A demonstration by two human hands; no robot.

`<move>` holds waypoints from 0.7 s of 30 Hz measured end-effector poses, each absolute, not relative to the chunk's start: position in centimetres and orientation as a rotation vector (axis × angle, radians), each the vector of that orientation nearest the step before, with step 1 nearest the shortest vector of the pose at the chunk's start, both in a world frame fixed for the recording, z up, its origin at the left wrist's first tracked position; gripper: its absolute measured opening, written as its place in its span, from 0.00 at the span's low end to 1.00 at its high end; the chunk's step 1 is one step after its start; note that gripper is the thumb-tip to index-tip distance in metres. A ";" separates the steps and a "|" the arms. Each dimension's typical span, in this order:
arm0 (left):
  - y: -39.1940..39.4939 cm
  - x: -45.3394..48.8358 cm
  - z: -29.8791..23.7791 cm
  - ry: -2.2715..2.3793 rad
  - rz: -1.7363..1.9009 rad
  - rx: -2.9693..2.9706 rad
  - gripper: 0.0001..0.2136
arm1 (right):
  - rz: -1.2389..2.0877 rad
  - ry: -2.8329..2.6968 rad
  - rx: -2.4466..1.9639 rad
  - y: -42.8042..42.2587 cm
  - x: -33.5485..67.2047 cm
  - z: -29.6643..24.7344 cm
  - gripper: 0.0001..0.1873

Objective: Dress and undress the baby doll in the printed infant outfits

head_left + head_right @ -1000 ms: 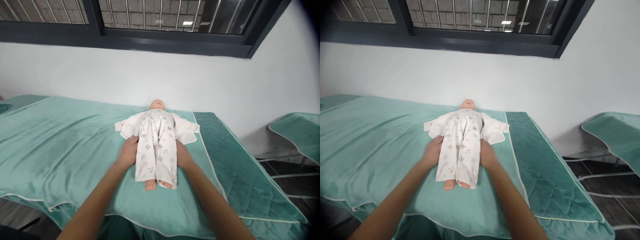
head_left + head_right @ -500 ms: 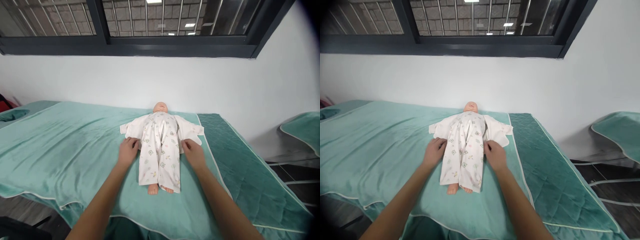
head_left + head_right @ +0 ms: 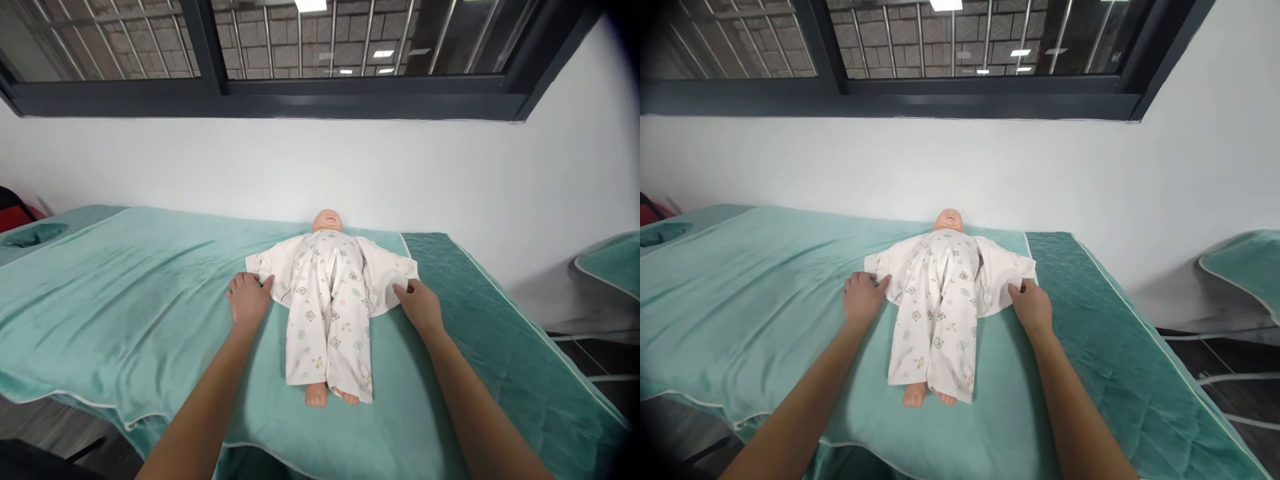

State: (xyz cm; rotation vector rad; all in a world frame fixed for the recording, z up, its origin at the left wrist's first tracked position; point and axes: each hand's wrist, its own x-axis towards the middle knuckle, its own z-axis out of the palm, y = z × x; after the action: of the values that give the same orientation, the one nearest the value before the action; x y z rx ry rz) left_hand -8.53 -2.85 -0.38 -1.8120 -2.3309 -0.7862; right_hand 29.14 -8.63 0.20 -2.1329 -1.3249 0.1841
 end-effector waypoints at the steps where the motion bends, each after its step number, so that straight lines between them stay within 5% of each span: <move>1: -2.9 -8.6 -0.3 -2.339 -0.784 -1.832 0.19 | 0.161 -1.277 -1.994 -8.3 28.7 1.3 0.14; 6: -3.6 -9.2 0.0 -2.352 -1.100 -1.975 0.11 | 0.133 -1.528 -1.376 -8.3 23.2 7.9 0.07; 10: -4.0 -9.2 1.1 -2.328 -1.960 -2.116 0.12 | 0.236 -2.272 -1.176 -10.0 19.0 9.2 0.08; 14: -4.8 -7.2 4.0 -1.933 -2.641 -2.294 0.12 | 0.296 -2.258 -1.270 -11.2 18.5 7.5 0.10; 17: -6.3 -4.6 6.5 -1.697 -2.274 -2.678 0.10 | 0.356 -2.220 -1.259 -11.7 19.1 7.0 0.10; 21: -8.6 -2.3 8.1 -1.225 -1.137 -3.217 0.06 | 0.491 -2.282 -1.164 -11.7 20.2 7.7 0.07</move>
State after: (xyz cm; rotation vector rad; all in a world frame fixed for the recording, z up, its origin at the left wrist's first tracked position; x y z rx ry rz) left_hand -2.34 -8.55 8.05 -3.2167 -1.2250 -1.1372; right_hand 20.22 -11.70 7.66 -1.1638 -2.2821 0.4914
